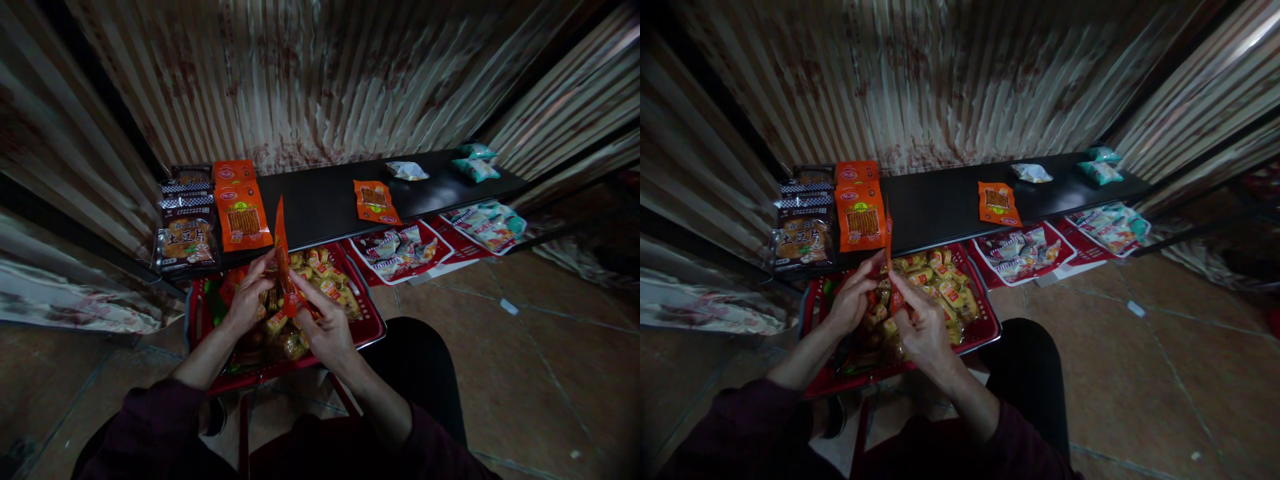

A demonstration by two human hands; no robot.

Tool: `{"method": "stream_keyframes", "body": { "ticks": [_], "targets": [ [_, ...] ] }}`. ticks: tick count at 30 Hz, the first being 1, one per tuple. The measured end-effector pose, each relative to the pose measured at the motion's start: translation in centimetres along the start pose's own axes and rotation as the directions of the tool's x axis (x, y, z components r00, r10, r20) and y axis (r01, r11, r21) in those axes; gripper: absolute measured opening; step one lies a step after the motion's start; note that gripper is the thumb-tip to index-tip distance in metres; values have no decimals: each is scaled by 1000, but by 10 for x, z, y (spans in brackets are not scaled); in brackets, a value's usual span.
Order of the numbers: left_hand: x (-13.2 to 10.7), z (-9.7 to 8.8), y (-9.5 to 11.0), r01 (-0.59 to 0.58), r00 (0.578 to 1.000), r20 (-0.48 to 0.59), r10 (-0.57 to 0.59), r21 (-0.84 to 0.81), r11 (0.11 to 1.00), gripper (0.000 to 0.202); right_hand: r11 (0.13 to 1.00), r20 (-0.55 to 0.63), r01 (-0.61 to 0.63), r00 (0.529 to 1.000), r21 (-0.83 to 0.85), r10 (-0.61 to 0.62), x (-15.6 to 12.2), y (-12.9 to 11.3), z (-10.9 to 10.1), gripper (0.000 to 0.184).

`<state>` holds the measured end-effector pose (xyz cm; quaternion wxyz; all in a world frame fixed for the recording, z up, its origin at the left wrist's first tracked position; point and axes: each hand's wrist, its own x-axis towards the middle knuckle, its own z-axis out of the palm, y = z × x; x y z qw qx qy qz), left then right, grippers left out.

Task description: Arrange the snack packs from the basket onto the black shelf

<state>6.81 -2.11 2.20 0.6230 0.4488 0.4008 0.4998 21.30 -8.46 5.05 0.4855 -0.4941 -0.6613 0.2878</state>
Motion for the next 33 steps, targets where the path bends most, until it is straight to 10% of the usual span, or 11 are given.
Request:
{"method": "stream_keyframes", "body": {
  "ticks": [4,10,23,28,33],
  "targets": [
    [-6,9,8,167,985,31,-170,-427,889,34,948,72,147,989,-283,-132,-9,4,8,62],
    [-8,13,6,171,967,-73,-244,-521,836,28,824,153,204,978,-529,-144,-17,15,21,60],
    [2,2,2,295,918,-44,-394,-588,753,34,892,339,278,928,-356,-154,-18,24,19,57],
    [2,-3,-3,270,924,-56,-378,-603,751,33,955,30,74,997,-288,-69,-4,30,2,41],
    [1,-3,-1,352,899,5,-437,-603,716,37,954,-115,-277,950,118,290,16,53,-2,45]
  ]
}}
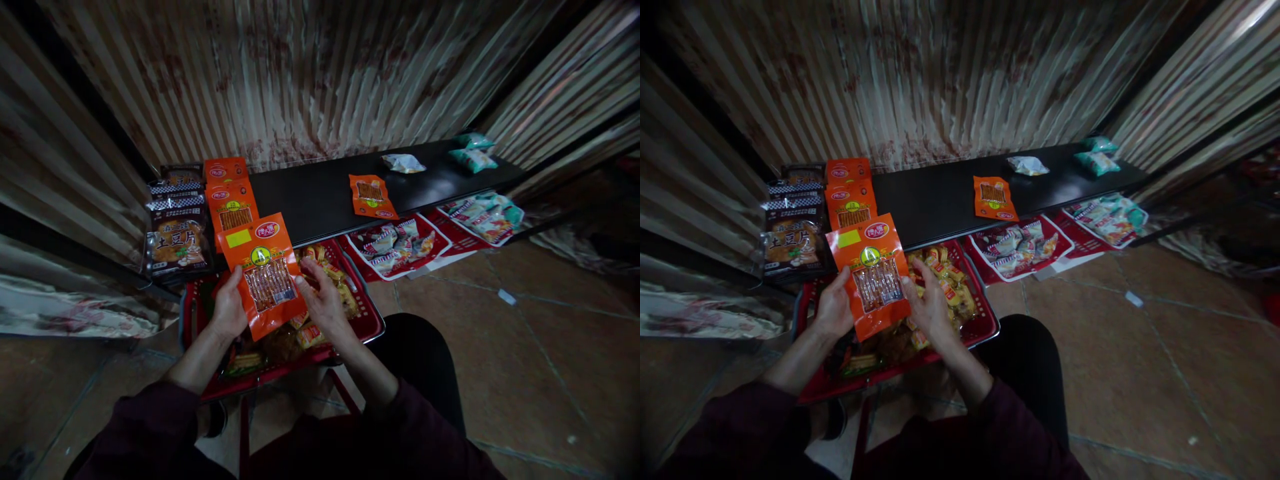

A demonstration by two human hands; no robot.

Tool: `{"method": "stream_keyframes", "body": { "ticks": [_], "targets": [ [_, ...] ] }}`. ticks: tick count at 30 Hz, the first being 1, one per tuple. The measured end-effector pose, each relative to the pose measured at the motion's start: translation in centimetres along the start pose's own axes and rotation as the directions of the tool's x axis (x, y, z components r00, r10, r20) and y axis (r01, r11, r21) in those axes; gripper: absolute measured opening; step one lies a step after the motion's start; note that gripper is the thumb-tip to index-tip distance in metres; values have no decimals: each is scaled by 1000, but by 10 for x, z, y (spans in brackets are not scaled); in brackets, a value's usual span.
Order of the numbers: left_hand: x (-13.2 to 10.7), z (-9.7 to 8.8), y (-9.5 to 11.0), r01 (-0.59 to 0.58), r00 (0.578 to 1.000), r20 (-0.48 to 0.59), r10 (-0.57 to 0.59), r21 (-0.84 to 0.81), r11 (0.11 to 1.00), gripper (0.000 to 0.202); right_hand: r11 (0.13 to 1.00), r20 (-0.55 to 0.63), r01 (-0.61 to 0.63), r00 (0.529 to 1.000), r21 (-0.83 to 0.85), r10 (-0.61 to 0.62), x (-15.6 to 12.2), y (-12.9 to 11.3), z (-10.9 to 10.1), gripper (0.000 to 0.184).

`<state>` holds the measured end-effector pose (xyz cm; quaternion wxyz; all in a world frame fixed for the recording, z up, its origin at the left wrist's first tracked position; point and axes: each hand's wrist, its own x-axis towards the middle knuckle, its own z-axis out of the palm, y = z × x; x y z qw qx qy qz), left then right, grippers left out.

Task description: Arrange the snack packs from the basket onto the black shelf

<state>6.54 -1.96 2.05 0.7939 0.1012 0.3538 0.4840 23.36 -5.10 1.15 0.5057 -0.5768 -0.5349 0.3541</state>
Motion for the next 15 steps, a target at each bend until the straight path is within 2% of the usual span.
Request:
{"method": "stream_keyframes", "body": {
  "ticks": [3,5,7,12,15],
  "targets": [
    [0,-1,1,-8,1000,4,8,7,1000,38,953,137,-197,976,230,169,8,7,1,40],
    [0,-2,1,2,1000,2,-2,8,1000,39,918,183,-275,956,287,229,8,9,3,36],
    [1,-3,1,24,1000,0,-24,10,1000,39,905,179,-304,949,297,260,8,11,4,35],
    [0,-2,1,46,999,9,-46,6,999,40,924,158,-277,957,265,241,11,19,9,31],
    [1,-1,0,50,999,21,-50,-4,999,42,979,88,-138,988,149,126,12,21,11,28]
  ]
}}
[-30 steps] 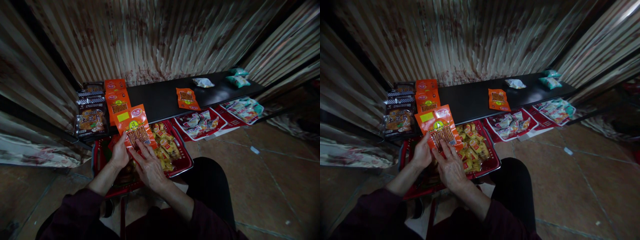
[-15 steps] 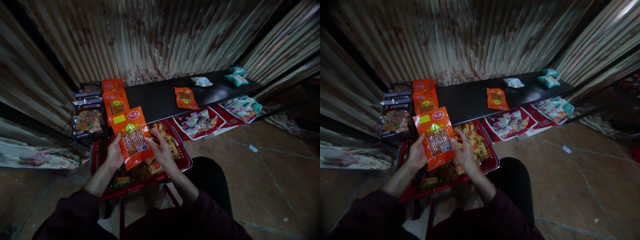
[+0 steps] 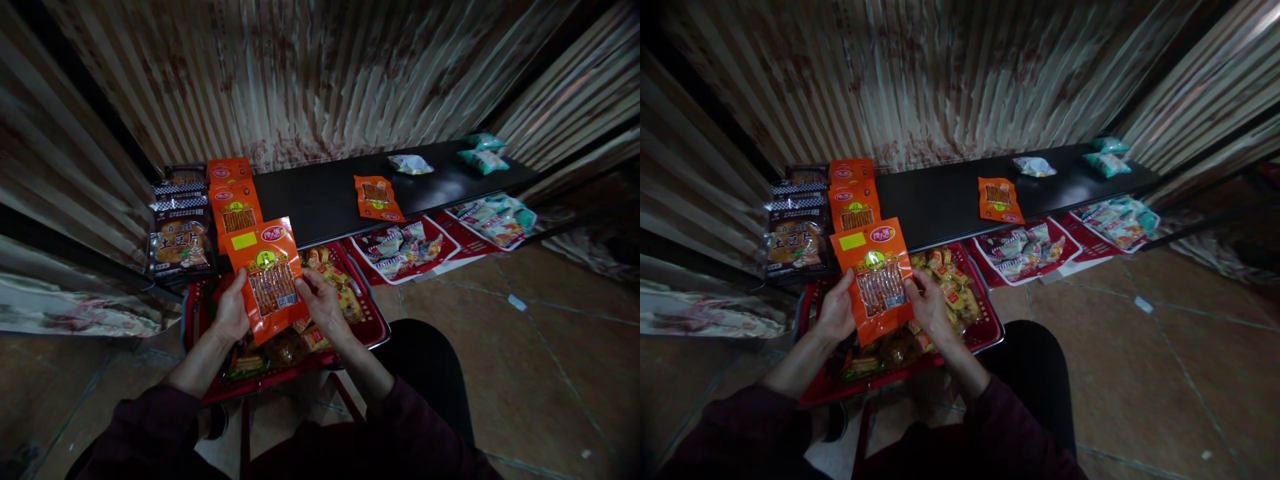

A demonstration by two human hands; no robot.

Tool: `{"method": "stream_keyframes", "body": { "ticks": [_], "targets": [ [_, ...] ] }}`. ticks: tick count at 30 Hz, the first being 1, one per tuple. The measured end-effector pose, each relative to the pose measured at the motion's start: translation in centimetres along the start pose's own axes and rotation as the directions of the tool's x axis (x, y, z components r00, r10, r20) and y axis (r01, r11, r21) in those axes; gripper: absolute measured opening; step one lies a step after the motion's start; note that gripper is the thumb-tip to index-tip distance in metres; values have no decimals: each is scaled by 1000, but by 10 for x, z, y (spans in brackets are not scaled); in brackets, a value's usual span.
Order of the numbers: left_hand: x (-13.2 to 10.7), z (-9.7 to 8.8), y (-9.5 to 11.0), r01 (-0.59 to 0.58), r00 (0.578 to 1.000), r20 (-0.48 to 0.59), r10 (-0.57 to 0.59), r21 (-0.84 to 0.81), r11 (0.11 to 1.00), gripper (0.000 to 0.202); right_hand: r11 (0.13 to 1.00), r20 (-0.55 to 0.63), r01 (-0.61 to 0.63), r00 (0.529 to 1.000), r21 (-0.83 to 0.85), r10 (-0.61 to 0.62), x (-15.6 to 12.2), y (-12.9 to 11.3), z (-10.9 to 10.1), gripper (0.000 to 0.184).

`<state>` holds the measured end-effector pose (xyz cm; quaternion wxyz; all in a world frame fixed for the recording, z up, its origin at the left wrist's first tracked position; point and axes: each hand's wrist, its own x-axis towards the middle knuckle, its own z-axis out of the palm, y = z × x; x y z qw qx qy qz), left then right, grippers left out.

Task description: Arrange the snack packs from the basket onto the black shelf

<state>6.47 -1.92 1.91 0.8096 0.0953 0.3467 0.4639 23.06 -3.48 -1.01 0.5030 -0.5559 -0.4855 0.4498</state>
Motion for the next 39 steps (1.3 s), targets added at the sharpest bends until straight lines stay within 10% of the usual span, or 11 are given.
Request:
{"method": "stream_keyframes", "body": {
  "ticks": [6,11,29,39],
  "targets": [
    [2,3,-3,-51,997,-56,52,28,998,41,808,-106,265,923,-526,-371,-5,-10,3,35],
    [1,8,-5,-88,995,-48,90,35,995,37,671,-52,301,891,-678,-452,-10,-14,5,30],
    [-10,17,-11,-100,969,237,67,133,986,39,839,274,251,953,-482,-128,-45,-31,-6,91],
    [-1,2,-17,-180,969,212,126,261,949,43,917,372,283,913,-280,-168,-41,-42,-17,62]
  ]
}}
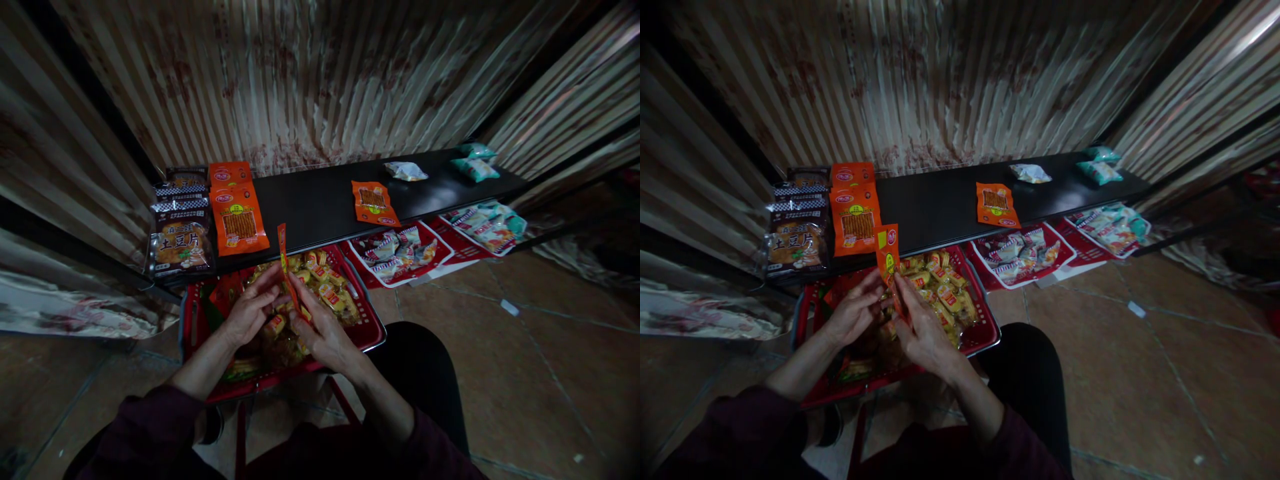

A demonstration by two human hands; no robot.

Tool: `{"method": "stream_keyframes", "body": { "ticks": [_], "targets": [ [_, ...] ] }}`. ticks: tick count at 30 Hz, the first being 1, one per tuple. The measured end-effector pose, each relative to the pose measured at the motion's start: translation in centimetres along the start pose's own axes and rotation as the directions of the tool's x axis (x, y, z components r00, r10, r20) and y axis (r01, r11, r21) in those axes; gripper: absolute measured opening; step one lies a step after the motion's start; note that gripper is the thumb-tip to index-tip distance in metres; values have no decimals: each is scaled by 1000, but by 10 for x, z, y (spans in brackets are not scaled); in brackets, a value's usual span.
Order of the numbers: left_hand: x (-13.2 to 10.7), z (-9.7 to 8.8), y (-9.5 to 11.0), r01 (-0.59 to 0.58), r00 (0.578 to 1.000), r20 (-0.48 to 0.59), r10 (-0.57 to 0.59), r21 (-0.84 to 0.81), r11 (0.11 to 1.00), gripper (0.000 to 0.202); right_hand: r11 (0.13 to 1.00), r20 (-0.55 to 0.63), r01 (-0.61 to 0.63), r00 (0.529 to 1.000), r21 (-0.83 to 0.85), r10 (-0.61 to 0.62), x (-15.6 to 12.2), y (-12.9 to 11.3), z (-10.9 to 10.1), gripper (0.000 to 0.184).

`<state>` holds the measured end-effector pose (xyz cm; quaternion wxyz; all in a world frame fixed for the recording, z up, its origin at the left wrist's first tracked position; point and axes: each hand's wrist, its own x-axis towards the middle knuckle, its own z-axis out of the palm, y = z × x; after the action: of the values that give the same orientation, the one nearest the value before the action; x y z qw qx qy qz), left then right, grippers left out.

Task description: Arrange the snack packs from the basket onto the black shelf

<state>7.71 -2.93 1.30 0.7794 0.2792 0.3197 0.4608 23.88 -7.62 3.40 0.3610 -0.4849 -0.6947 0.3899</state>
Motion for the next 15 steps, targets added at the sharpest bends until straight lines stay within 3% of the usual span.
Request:
{"method": "stream_keyframes", "body": {
  "ticks": [4,9,15],
  "targets": [
    [1,2,-1,-45,998,42,42,67,997,60,981,-12,-53,998,188,57,2,-4,-4,50],
    [6,-4,-2,-50,996,-62,61,163,985,92,908,-110,-163,969,386,221,5,2,-5,40],
    [10,-13,-4,-2,984,-165,65,352,936,66,773,-187,-96,945,627,269,13,30,3,34]
  ]
}}
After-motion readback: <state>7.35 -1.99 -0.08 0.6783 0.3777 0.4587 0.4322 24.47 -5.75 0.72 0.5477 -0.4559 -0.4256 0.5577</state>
